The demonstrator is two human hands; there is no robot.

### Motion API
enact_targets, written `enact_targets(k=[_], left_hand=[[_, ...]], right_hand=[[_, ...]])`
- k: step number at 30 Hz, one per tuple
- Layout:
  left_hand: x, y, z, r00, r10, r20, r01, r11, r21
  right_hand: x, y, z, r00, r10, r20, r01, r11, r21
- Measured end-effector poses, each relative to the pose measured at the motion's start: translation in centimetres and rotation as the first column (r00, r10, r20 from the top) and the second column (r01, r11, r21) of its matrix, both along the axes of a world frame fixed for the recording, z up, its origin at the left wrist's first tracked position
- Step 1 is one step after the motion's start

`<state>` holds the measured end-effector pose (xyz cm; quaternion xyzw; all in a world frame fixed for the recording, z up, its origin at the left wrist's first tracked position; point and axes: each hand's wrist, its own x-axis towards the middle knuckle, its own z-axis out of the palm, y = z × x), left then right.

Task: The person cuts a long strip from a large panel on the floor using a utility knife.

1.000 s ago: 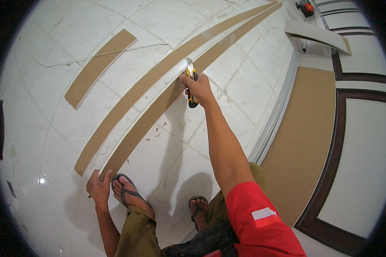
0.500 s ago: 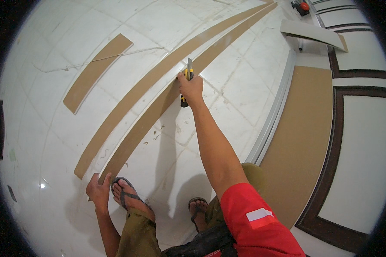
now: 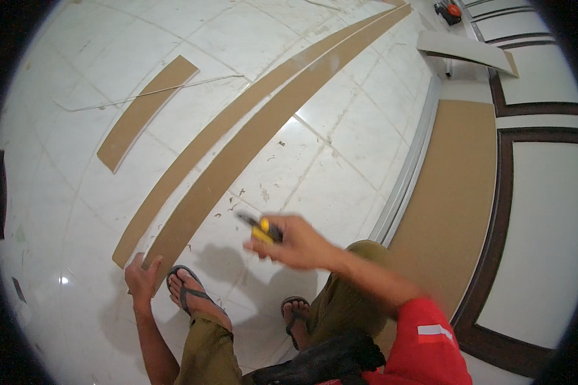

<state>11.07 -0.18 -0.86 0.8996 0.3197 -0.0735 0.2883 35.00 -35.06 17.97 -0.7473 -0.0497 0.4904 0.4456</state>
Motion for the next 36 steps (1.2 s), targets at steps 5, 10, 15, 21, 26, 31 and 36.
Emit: enact_targets(k=[5, 10, 15, 21, 26, 31, 36], left_hand=[[3.3, 3.0, 2.0, 0.999, 0.024, -0.028, -0.030, 0.972, -0.232], [4.5, 5.6, 0.9, 0.995, -0.039, -0.097, 0.000, 0.926, -0.377], [3.3, 6.3, -1.3, 0.998, 0.053, -0.026, -0.059, 0.875, -0.480], [3.2, 5.0, -1.4, 1.000, 0.026, -0.002, -0.026, 0.963, -0.268], [2.0, 5.3, -1.4, 0.997, 0.072, 0.022, -0.064, 0.964, -0.258], [2.6, 5.1, 0.5, 1.000, 0.015, 0.012, -0.011, 0.957, -0.291], [0.9, 2.4, 0.5, 0.992, 0.101, 0.076, -0.093, 0.991, -0.098]], right_hand=[[-5.4, -1.8, -1.5, 0.829, 0.514, 0.221, -0.479, 0.856, -0.194], [-5.6, -2.3, -2.6, 0.726, 0.658, 0.199, -0.609, 0.750, -0.259], [-6.1, -3.2, -4.2, 0.687, 0.685, 0.242, -0.638, 0.728, -0.251], [-5.7, -3.2, -3.8, 0.744, 0.641, 0.187, -0.571, 0.756, -0.319], [-5.5, -2.0, -3.9, 0.714, 0.683, 0.157, -0.613, 0.717, -0.333], [-5.5, -1.4, -4.3, 0.720, 0.675, 0.163, -0.591, 0.719, -0.367], [-5.5, -0.4, -4.4, 0.741, 0.633, 0.221, -0.557, 0.765, -0.323]])
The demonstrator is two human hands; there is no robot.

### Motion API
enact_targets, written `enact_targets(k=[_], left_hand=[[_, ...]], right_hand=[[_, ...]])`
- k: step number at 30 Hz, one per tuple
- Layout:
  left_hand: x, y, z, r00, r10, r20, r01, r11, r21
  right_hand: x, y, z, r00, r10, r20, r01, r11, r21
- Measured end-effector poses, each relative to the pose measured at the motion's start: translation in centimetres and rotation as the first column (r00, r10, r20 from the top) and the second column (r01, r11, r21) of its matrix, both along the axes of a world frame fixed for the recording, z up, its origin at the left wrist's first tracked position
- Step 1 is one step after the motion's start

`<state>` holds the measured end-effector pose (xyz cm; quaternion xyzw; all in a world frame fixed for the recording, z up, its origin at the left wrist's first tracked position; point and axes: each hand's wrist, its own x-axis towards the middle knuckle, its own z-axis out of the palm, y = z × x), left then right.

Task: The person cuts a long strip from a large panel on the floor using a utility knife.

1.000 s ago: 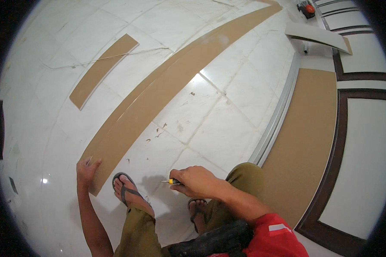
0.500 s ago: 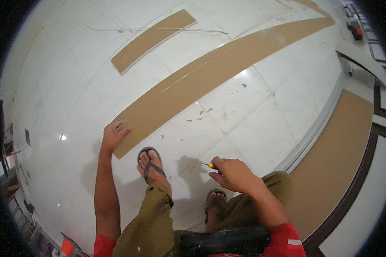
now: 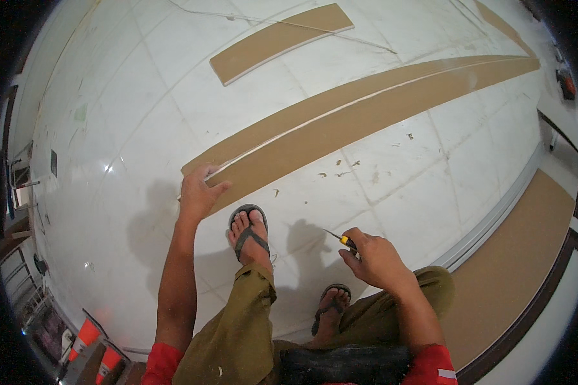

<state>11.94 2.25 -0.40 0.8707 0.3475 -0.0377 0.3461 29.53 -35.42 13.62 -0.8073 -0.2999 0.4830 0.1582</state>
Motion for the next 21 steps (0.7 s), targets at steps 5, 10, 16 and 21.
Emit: enact_targets(k=[5, 10, 16, 21], left_hand=[[-0.5, -3.2, 2.2, 0.995, 0.078, 0.063, -0.081, 0.995, 0.051], [-1.2, -3.8, 1.9, 0.983, 0.053, 0.177, -0.044, 0.998, -0.055], [1.1, -1.9, -1.1, 0.987, -0.055, 0.151, 0.074, 0.990, -0.123], [2.2, -0.4, -2.2, 0.979, -0.147, 0.143, 0.162, 0.982, -0.100]], right_hand=[[0.3, 1.1, -0.1, 0.995, -0.092, -0.049, 0.091, 0.996, -0.023], [0.1, 2.8, -1.0, 0.849, -0.400, -0.346, 0.444, 0.895, 0.055], [1.3, 2.8, -1.7, 0.776, -0.490, -0.397, 0.540, 0.842, 0.016], [2.1, 3.7, 0.6, 0.749, -0.538, -0.386, 0.584, 0.811, 0.002]])
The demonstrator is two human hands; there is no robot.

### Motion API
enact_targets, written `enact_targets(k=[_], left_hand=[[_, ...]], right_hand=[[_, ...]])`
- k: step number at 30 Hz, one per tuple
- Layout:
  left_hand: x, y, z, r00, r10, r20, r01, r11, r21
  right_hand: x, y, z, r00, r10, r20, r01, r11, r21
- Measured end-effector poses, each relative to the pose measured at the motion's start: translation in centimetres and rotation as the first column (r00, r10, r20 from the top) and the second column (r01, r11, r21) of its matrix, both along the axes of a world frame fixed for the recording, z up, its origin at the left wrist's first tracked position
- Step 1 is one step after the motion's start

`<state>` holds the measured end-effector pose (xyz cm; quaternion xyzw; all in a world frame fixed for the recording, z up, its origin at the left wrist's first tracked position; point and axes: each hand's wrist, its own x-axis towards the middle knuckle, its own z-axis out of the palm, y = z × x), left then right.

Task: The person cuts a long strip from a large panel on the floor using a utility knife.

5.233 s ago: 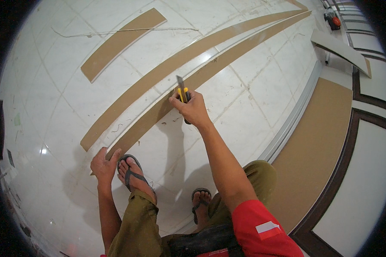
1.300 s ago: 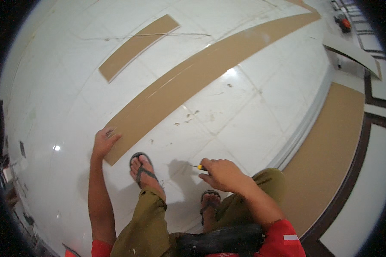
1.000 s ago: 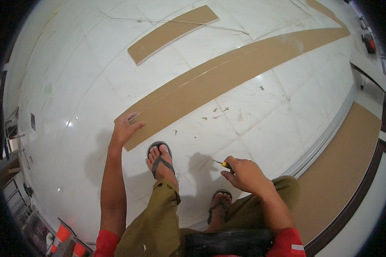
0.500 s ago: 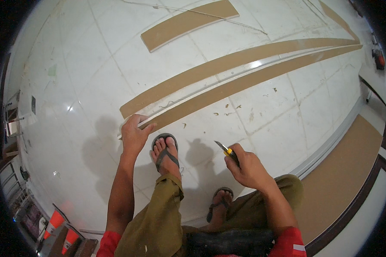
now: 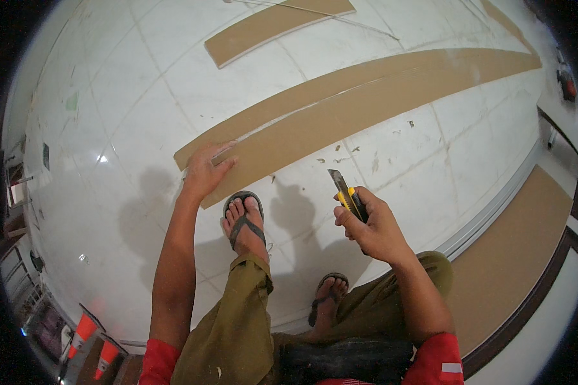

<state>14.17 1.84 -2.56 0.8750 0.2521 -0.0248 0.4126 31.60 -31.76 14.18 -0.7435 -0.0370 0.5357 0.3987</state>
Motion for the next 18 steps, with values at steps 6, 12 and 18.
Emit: enact_targets(k=[6, 12, 18], left_hand=[[0.1, -1.4, -0.5, 0.996, -0.023, -0.090, 0.037, 0.987, 0.157], [-0.7, -2.7, -0.6, 0.995, -0.082, -0.052, 0.096, 0.924, 0.371], [1.4, -2.5, 0.4, 0.970, -0.196, -0.142, 0.238, 0.884, 0.403]], right_hand=[[-0.8, 0.4, 3.2, 0.997, -0.069, -0.038, 0.071, 0.996, 0.053], [-0.4, 1.7, 7.4, 0.961, -0.273, -0.042, 0.276, 0.942, 0.191], [-0.3, 0.1, 9.2, 0.940, -0.340, 0.045, 0.322, 0.920, 0.225]])
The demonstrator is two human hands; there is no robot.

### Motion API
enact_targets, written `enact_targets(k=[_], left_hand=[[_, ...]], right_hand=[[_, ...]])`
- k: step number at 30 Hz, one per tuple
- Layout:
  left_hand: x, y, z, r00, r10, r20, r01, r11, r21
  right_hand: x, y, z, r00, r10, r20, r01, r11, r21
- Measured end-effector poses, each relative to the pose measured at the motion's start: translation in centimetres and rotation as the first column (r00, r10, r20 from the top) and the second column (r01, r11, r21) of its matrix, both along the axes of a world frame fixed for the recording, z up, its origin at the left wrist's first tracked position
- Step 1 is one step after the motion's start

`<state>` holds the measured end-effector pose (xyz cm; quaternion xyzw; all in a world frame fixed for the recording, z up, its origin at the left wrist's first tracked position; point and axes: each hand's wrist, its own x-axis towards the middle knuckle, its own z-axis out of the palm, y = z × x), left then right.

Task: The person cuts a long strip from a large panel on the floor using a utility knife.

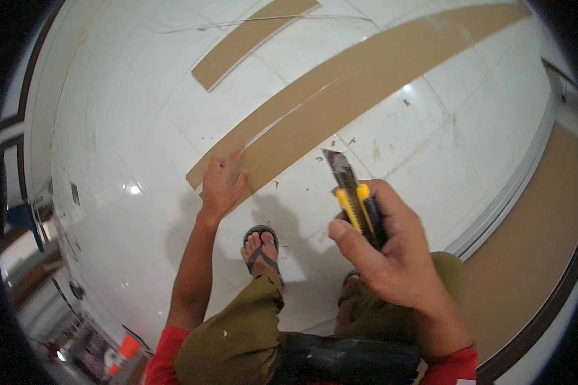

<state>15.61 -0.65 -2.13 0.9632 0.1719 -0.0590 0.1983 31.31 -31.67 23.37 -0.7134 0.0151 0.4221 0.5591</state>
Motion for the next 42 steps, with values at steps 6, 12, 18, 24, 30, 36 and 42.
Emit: enact_targets(k=[6, 12, 18, 24, 30, 36, 42], left_hand=[[-0.9, -0.3, -1.0, 0.999, 0.033, 0.037, -0.031, 0.997, -0.077], [-2.0, 0.4, -1.6, 0.986, 0.160, 0.034, -0.149, 0.963, -0.223], [-2.0, 1.8, -0.6, 0.988, 0.152, -0.005, -0.142, 0.910, -0.389], [-3.2, 3.7, -0.9, 0.997, 0.071, -0.026, -0.075, 0.936, -0.345], [-3.3, 3.5, -0.6, 0.993, 0.035, -0.112, -0.078, 0.911, -0.404], [-3.9, 3.3, 0.9, 0.973, 0.021, -0.229, -0.148, 0.820, -0.553], [-3.5, 2.7, 0.4, 0.940, 0.082, -0.331, -0.216, 0.895, -0.391]], right_hand=[[-0.7, -2.8, -2.3, 0.996, -0.072, 0.056, 0.080, 0.982, -0.169], [0.4, 0.1, -5.8, 0.967, 0.253, -0.030, -0.253, 0.943, -0.215], [4.0, 5.8, -13.3, 0.895, 0.385, 0.227, -0.293, 0.889, -0.352], [-4.2, 11.2, -21.4, 0.999, 0.024, -0.026, -0.024, 1.000, -0.001], [-10.6, 11.9, -23.4, 0.976, -0.182, -0.116, 0.195, 0.974, 0.113], [-11.8, 11.0, -24.9, 0.964, -0.222, -0.145, 0.238, 0.966, 0.099], [-10.6, 10.4, -24.5, 0.995, -0.083, -0.051, 0.082, 0.996, -0.022]])
